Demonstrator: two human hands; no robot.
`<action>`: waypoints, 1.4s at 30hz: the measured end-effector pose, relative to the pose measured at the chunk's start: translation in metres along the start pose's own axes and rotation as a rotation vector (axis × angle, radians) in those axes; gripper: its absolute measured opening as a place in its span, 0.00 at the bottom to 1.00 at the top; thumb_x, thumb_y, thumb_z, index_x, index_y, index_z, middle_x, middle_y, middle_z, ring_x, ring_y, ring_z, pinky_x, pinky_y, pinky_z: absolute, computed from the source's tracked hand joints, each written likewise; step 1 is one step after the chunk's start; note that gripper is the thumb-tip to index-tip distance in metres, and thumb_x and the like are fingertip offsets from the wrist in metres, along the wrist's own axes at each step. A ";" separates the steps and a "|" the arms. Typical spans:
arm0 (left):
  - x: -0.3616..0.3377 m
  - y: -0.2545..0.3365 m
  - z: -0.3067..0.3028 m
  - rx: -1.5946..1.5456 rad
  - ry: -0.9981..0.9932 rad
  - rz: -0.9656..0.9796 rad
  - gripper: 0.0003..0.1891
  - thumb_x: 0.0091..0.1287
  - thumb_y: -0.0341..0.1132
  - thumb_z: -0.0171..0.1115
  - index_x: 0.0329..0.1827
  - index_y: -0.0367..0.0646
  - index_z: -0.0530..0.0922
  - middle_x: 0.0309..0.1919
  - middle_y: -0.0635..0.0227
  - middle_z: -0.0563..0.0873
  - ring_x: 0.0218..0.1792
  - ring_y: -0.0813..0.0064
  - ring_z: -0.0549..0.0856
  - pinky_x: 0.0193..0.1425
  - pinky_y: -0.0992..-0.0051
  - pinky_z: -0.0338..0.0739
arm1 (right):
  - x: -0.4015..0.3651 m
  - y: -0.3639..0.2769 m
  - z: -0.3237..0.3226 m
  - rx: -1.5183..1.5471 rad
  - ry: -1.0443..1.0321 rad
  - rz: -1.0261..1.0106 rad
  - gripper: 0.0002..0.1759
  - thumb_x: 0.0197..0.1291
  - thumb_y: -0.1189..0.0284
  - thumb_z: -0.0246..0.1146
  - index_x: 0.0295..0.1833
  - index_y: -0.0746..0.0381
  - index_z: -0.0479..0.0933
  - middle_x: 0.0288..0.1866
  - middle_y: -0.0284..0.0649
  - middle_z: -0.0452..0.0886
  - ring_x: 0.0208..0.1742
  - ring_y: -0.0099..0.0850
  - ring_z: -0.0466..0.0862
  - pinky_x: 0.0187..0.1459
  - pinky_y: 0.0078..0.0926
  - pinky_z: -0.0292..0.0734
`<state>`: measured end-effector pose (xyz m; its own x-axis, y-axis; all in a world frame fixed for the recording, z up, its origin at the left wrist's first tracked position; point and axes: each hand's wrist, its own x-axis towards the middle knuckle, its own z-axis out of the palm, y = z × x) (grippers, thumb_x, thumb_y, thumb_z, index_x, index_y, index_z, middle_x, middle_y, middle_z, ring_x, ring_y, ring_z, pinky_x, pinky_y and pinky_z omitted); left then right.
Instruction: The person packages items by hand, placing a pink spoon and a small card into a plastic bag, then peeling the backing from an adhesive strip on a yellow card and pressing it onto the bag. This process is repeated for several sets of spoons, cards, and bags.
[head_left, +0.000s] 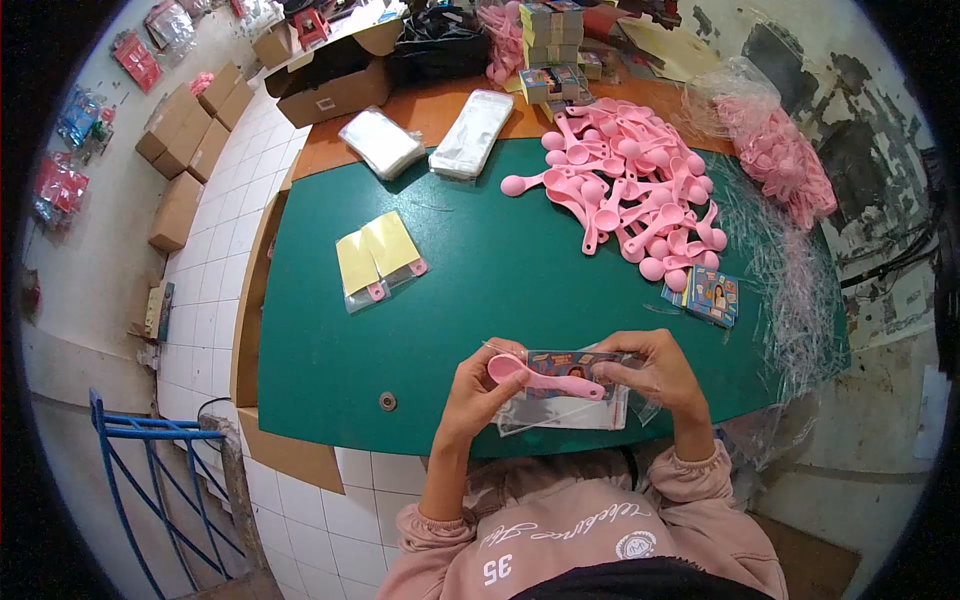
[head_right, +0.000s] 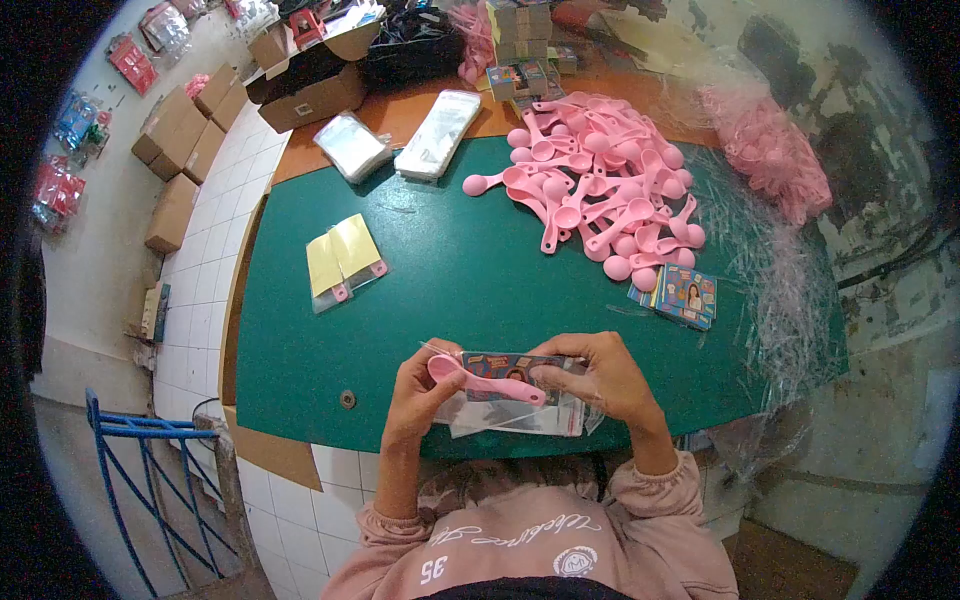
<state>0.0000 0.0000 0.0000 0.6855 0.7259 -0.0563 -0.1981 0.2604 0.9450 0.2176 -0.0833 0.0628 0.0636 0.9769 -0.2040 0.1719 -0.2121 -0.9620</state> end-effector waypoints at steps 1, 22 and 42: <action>0.000 0.001 0.001 -0.004 -0.001 0.029 0.17 0.59 0.25 0.61 0.52 0.36 0.72 0.49 0.65 0.75 0.47 0.82 0.75 0.50 0.82 0.70 | -0.001 -0.001 0.001 -0.025 0.036 0.002 0.12 0.47 0.71 0.67 0.38 0.63 0.81 0.28 0.34 0.82 0.26 0.18 0.75 0.29 0.17 0.71; -0.005 0.003 0.005 -0.004 -0.003 0.017 0.14 0.56 0.26 0.63 0.46 0.35 0.75 0.44 0.66 0.78 0.44 0.78 0.77 0.49 0.78 0.72 | -0.006 -0.002 0.012 -0.217 0.145 -0.063 0.11 0.47 0.73 0.66 0.39 0.62 0.81 0.32 0.40 0.82 0.27 0.24 0.79 0.29 0.21 0.72; -0.002 0.002 0.010 -0.034 -0.086 0.000 0.21 0.60 0.29 0.61 0.56 0.34 0.68 0.44 0.65 0.79 0.43 0.79 0.78 0.48 0.81 0.73 | -0.016 -0.010 0.001 -0.063 -0.043 0.049 0.14 0.43 0.68 0.70 0.32 0.66 0.79 0.25 0.38 0.77 0.24 0.19 0.72 0.27 0.19 0.68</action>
<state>0.0054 -0.0078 0.0053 0.7432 0.6685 -0.0272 -0.2205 0.2831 0.9334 0.2136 -0.0968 0.0754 0.0315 0.9652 -0.2596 0.2310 -0.2598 -0.9376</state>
